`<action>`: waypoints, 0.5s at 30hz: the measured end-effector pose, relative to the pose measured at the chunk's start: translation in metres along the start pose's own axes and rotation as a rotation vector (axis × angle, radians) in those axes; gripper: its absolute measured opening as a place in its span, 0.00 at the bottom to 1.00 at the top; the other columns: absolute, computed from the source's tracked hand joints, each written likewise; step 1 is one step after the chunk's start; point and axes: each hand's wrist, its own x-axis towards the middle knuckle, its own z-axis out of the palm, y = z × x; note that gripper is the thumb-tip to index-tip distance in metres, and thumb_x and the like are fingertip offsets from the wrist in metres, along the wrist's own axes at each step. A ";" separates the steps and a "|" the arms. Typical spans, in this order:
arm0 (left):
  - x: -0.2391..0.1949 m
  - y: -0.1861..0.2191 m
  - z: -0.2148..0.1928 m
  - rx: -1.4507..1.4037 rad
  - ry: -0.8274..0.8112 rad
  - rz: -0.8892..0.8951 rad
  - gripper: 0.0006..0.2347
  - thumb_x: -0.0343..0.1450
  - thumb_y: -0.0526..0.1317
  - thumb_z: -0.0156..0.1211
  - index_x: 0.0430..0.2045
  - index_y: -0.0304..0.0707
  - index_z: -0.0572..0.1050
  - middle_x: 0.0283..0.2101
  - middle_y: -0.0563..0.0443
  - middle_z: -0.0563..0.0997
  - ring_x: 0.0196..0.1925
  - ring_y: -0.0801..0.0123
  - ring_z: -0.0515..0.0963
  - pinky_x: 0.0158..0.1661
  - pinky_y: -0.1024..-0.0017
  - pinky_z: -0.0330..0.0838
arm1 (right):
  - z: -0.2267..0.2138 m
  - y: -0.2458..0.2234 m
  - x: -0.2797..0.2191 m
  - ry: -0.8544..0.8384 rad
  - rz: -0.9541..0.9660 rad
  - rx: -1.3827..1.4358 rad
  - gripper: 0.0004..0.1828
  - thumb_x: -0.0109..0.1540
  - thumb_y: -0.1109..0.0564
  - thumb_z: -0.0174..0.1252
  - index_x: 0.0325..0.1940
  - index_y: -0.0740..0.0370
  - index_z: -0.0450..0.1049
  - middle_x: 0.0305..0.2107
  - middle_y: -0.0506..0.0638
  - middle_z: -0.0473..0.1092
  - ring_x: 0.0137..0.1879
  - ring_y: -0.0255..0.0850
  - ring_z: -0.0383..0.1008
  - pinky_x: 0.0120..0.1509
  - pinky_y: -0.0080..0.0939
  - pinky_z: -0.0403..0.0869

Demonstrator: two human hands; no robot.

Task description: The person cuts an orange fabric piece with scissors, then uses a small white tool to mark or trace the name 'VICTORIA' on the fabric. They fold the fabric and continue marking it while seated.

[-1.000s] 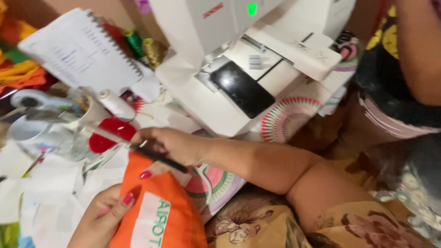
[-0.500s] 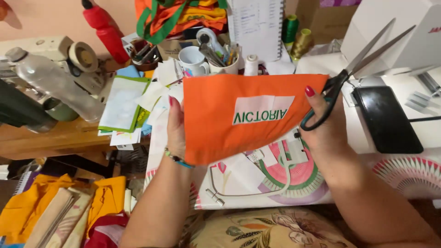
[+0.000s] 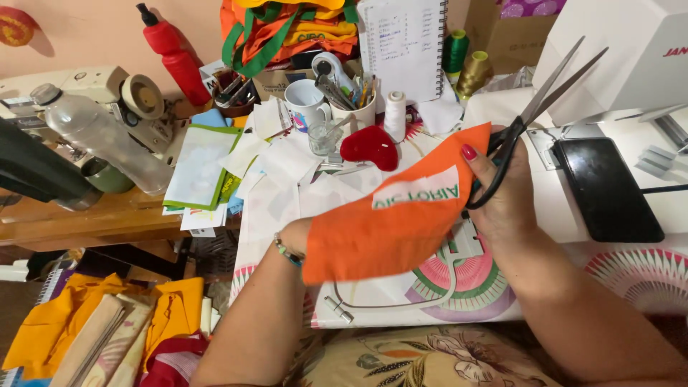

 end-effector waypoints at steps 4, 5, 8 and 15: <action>0.000 -0.005 -0.014 0.024 -0.095 -0.021 0.54 0.53 0.71 0.67 0.71 0.37 0.58 0.68 0.30 0.66 0.70 0.33 0.62 0.67 0.32 0.48 | -0.004 -0.003 0.002 -0.051 -0.035 0.000 0.24 0.61 0.64 0.70 0.56 0.55 0.66 0.39 0.45 0.73 0.48 0.34 0.78 0.57 0.37 0.81; 0.000 -0.007 -0.017 0.029 -0.117 -0.026 0.56 0.52 0.72 0.68 0.72 0.37 0.57 0.70 0.29 0.65 0.72 0.32 0.61 0.67 0.31 0.46 | -0.008 0.000 0.004 -0.055 -0.049 -0.023 0.25 0.61 0.63 0.70 0.56 0.55 0.66 0.39 0.44 0.72 0.48 0.33 0.77 0.57 0.36 0.81; 0.012 -0.031 -0.041 0.064 -0.068 0.079 0.43 0.60 0.52 0.67 0.69 0.28 0.58 0.66 0.22 0.66 0.68 0.28 0.65 0.65 0.31 0.54 | -0.011 0.009 0.004 -0.084 -0.067 -0.058 0.27 0.60 0.61 0.71 0.58 0.56 0.65 0.40 0.43 0.71 0.48 0.31 0.75 0.56 0.34 0.81; 0.029 -0.033 -0.063 0.015 0.361 0.282 0.21 0.66 0.19 0.58 0.54 0.30 0.75 0.50 0.32 0.82 0.51 0.45 0.83 0.50 0.47 0.79 | -0.029 0.021 0.000 -0.164 -0.059 -0.165 0.27 0.58 0.64 0.70 0.57 0.60 0.66 0.33 0.43 0.70 0.43 0.28 0.73 0.52 0.28 0.77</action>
